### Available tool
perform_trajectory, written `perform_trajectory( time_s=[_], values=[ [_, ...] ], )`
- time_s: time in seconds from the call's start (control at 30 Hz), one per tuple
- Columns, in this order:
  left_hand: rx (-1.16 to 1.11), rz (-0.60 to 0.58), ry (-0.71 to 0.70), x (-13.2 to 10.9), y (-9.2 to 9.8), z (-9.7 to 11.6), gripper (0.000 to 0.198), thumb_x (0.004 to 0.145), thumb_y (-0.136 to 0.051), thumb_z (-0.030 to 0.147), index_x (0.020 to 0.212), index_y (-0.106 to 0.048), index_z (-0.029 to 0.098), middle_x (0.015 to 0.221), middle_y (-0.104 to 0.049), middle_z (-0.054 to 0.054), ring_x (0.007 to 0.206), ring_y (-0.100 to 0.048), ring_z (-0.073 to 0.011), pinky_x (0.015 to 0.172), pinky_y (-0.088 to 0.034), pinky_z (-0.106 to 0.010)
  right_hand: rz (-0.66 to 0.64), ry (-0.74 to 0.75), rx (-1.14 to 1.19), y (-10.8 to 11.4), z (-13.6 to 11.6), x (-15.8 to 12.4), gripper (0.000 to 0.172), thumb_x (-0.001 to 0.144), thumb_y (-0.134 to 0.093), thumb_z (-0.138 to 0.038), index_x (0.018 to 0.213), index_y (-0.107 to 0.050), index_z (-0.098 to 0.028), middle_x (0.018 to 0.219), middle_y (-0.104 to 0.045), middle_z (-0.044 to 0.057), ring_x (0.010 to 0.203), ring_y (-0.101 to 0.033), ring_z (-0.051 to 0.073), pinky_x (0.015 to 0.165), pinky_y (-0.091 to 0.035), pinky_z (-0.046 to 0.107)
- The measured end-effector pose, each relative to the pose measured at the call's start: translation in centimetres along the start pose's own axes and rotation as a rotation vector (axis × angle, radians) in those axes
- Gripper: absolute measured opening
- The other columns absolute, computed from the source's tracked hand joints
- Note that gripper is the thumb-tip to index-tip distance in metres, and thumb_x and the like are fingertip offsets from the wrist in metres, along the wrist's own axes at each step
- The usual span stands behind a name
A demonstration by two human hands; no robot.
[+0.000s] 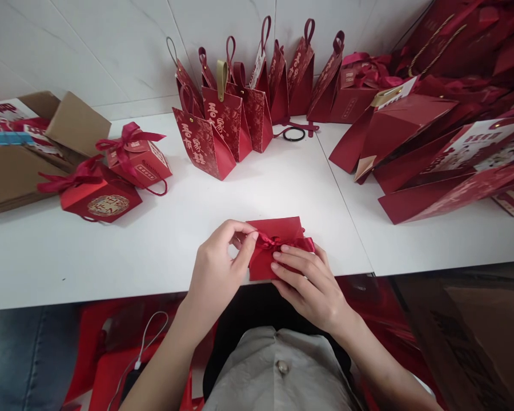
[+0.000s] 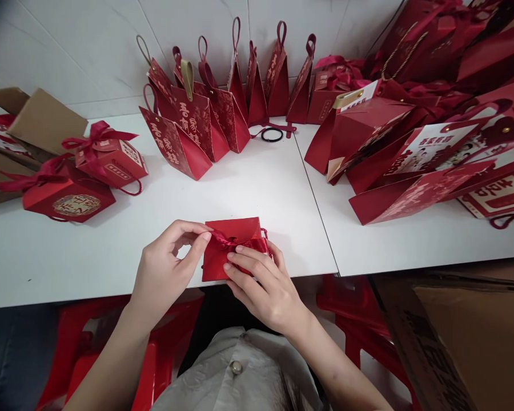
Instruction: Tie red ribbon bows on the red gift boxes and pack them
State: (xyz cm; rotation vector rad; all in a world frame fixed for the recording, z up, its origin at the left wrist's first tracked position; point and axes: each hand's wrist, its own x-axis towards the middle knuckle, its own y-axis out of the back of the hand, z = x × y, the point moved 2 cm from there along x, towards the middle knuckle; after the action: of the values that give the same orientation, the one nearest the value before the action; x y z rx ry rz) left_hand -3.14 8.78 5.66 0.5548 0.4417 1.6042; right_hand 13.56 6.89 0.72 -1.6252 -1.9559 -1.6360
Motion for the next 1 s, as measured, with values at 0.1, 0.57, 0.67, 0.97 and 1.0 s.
perform_trajectory(
  time_s=[0.1, 0.57, 0.67, 0.97, 1.0],
  values=[
    [-0.106, -0.032, 0.123, -0.15, 0.09, -0.01, 0.010, 0.087, -0.054, 0.030, 0.086, -0.058, 0.020, 0.081, -0.065, 0.001, 0.075, -0.061, -0.0112, 0.069, -0.050, -0.022, 0.006, 0.005, 0.001, 0.02, 0.00, 0.08, 0.020, 0.082, -0.063, -0.012, 0.102, -0.063, -0.017, 0.101, -0.072, 0.008, 0.106, -0.063, 0.021, 0.098, -0.042, 0.043],
    [-0.197, -0.088, 0.200, -0.14, -0.20, 0.05, 0.018, 0.080, -0.062, 0.030, 0.095, -0.063, 0.021, 0.089, -0.064, -0.001, 0.076, -0.059, -0.0113, 0.062, -0.050, -0.019, 0.009, 0.010, 0.016, 0.07, 0.09, 0.08, 0.021, 0.083, -0.061, -0.013, 0.104, -0.064, -0.018, 0.100, -0.071, 0.008, 0.106, -0.063, 0.021, 0.097, -0.043, 0.043],
    [-0.233, -0.123, 0.203, -0.06, -0.10, 0.06, 0.013, 0.081, -0.060, 0.029, 0.091, -0.065, 0.021, 0.087, -0.065, -0.001, 0.077, -0.060, -0.0111, 0.063, -0.049, -0.019, 0.011, 0.009, 0.020, 0.10, 0.08, 0.11, 0.021, 0.083, -0.062, -0.013, 0.103, -0.063, -0.017, 0.100, -0.071, 0.008, 0.107, -0.062, 0.021, 0.097, -0.043, 0.043],
    [-0.530, -0.274, 0.442, 0.71, 0.16, -0.79, 0.015, 0.083, -0.056, 0.033, 0.087, -0.059, 0.019, 0.048, -0.043, 0.009, 0.028, -0.029, -0.0010, 0.031, -0.019, -0.016, 0.017, 0.008, 0.036, 0.06, 0.06, 0.09, 0.020, 0.082, -0.064, -0.012, 0.101, -0.063, -0.015, 0.100, -0.072, 0.009, 0.106, -0.063, 0.021, 0.095, -0.044, 0.042],
    [-0.529, -0.258, 0.454, 0.82, 0.07, -0.90, 0.014, 0.083, -0.056, 0.032, 0.086, -0.058, 0.019, 0.049, -0.044, 0.009, 0.027, -0.028, -0.0006, 0.031, -0.018, -0.016, 0.017, 0.007, 0.042, 0.09, 0.06, 0.12, 0.019, 0.082, -0.064, -0.012, 0.101, -0.063, -0.015, 0.100, -0.072, 0.009, 0.106, -0.063, 0.021, 0.095, -0.044, 0.042]
  ],
)
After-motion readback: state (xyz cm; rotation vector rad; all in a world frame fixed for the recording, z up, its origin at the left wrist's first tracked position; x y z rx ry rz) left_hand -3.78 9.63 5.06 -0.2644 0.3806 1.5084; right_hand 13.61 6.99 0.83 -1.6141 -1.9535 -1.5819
